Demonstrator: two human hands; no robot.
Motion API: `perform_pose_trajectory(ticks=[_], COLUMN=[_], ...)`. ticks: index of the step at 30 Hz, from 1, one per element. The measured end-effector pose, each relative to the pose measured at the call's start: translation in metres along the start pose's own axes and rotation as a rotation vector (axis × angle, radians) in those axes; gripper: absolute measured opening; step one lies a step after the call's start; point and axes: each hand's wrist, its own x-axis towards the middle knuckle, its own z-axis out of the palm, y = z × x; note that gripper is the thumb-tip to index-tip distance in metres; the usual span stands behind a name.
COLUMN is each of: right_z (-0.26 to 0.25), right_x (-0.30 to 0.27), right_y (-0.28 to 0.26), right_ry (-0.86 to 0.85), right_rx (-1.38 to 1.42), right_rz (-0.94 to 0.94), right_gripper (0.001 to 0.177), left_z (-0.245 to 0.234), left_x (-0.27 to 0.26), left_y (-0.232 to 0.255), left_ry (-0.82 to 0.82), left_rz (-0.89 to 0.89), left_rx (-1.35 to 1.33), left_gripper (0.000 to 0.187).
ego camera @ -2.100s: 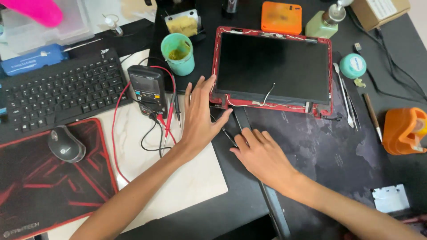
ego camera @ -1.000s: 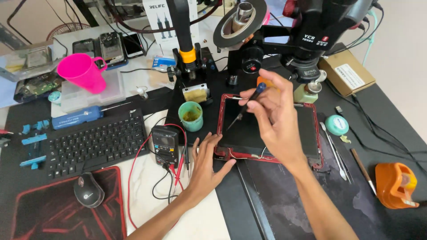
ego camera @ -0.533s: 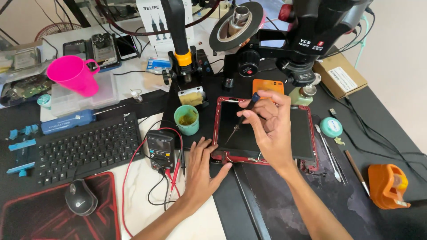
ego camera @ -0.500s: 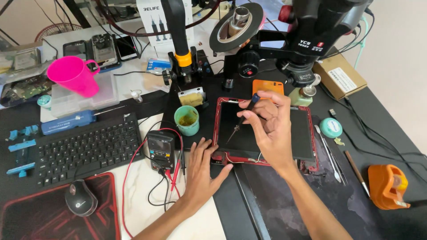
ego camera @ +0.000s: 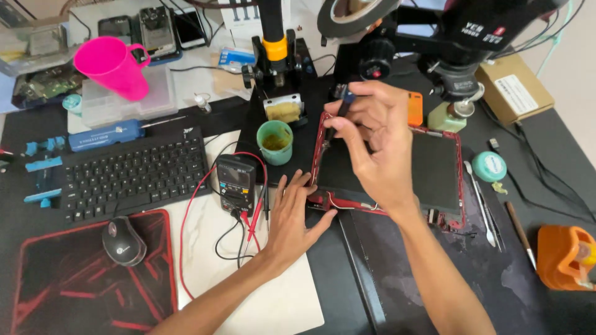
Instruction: The person uses a metal prying tool to separate the screen bezel from the laptop chassis, carefully working along the edges to release clips. They then use a screwdriver to remove screws from the back of the detached screen assembly.
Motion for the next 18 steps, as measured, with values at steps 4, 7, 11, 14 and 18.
perform_pose_trajectory(ticks=[4,7,11,14,18], right_z=[0.002,-0.001,-0.003,-0.002,-0.001], right_x=[-0.02,-0.028,-0.029,-0.029,-0.03], right_y=[0.017,0.02,0.019,0.02,0.024], right_ry=[-0.043,-0.042,-0.05,-0.071,-0.066], right_rx=[-0.057,-0.057,-0.059,-0.074,-0.081], right_rz=[-0.011,-0.018,0.011,0.018,-0.011], right_gripper=[0.045,0.045,0.044,0.043,0.043], left_z=[0.002,0.002,0.002,0.001,0.003], left_x=[-0.001,-0.001,-0.001,0.0,-0.001], left_y=[-0.001,0.0,0.0,-0.002,-0.002], left_ry=[-0.01,-0.004,-0.014,-0.029,-0.041], left_rz=[-0.018,-0.054,-0.08,-0.077,-0.079], left_rx=[-0.015,-0.044,-0.053,-0.041,-0.028], left_gripper=[0.056,0.063,0.069,0.07,0.071])
